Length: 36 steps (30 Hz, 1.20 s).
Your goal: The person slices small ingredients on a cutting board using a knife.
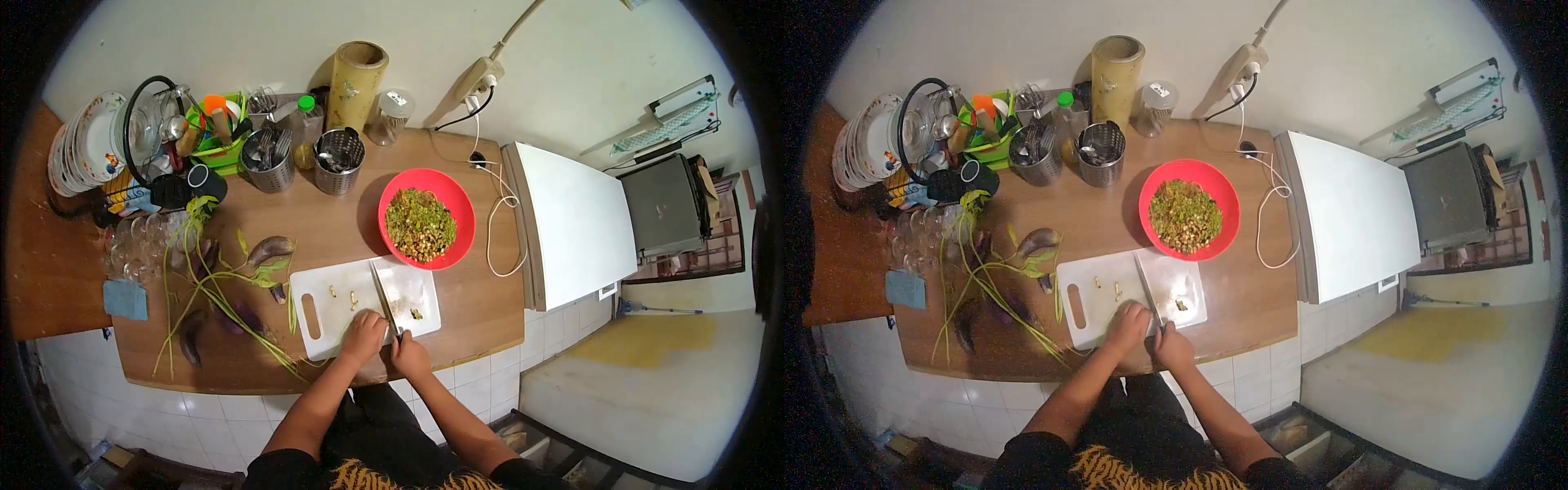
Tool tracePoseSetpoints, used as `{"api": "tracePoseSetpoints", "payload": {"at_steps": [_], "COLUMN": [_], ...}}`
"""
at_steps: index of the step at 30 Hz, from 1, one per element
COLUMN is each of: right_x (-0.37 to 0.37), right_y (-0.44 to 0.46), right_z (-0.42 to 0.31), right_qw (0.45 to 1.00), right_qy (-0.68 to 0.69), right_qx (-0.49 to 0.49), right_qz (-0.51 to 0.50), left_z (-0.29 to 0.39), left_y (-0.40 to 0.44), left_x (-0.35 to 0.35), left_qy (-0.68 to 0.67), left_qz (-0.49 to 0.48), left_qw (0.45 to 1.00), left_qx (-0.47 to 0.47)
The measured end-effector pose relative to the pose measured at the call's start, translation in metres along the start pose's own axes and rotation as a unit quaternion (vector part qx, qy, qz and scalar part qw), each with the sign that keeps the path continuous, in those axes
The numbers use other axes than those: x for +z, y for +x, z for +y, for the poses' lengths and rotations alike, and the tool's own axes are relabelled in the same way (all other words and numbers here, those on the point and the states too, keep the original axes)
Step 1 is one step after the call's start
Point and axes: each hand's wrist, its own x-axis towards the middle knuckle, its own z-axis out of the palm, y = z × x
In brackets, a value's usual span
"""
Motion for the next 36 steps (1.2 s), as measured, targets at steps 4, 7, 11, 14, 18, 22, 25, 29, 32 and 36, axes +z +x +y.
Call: {"api": "tracePoseSetpoints", "payload": {"at_steps": [4,7,11,14,18,22,25,29,32,36], "right_x": [-0.015,-0.022,-0.007,0.001,-0.012,-0.012,0.000,-0.001,-0.013,-0.012], "right_y": [0.026,0.015,-0.010,0.005,0.028,0.013,-0.010,0.000,0.025,0.017], "right_z": [-0.015,-0.016,-0.009,-0.011,-0.023,-0.017,-0.010,-0.014,-0.031,-0.028], "right_qw": [0.999,1.000,1.000,1.000,0.999,1.000,1.000,0.999,0.998,1.000], "right_qy": [0.026,0.014,0.008,0.026,0.036,0.024,0.011,0.028,0.053,0.020], "right_qx": [-0.025,-0.010,0.016,0.007,-0.025,-0.001,0.022,0.022,-0.013,0.013], "right_qz": [0.010,-0.001,-0.009,0.004,0.023,-0.001,-0.006,-0.003,0.019,0.002], "left_z": [0.003,0.004,0.002,0.003,0.002,0.001,0.001,0.000,0.002,-0.002], "left_y": [0.001,0.003,0.002,0.003,0.007,0.005,0.003,0.004,0.007,0.005], "left_x": [-0.009,-0.005,-0.001,-0.006,-0.008,-0.005,-0.004,-0.007,-0.010,-0.004], "left_qy": [-0.012,-0.009,-0.013,-0.011,-0.034,-0.027,-0.020,-0.023,-0.026,-0.027], "left_qz": [-0.013,-0.013,-0.011,-0.001,-0.006,-0.037,-0.019,-0.010,-0.016,-0.019], "left_qw": [1.000,1.000,1.000,1.000,0.999,0.999,0.999,1.000,0.999,0.999], "left_qx": [0.004,0.007,-0.002,0.015,-0.008,-0.022,-0.016,-0.001,-0.011,-0.025]}}
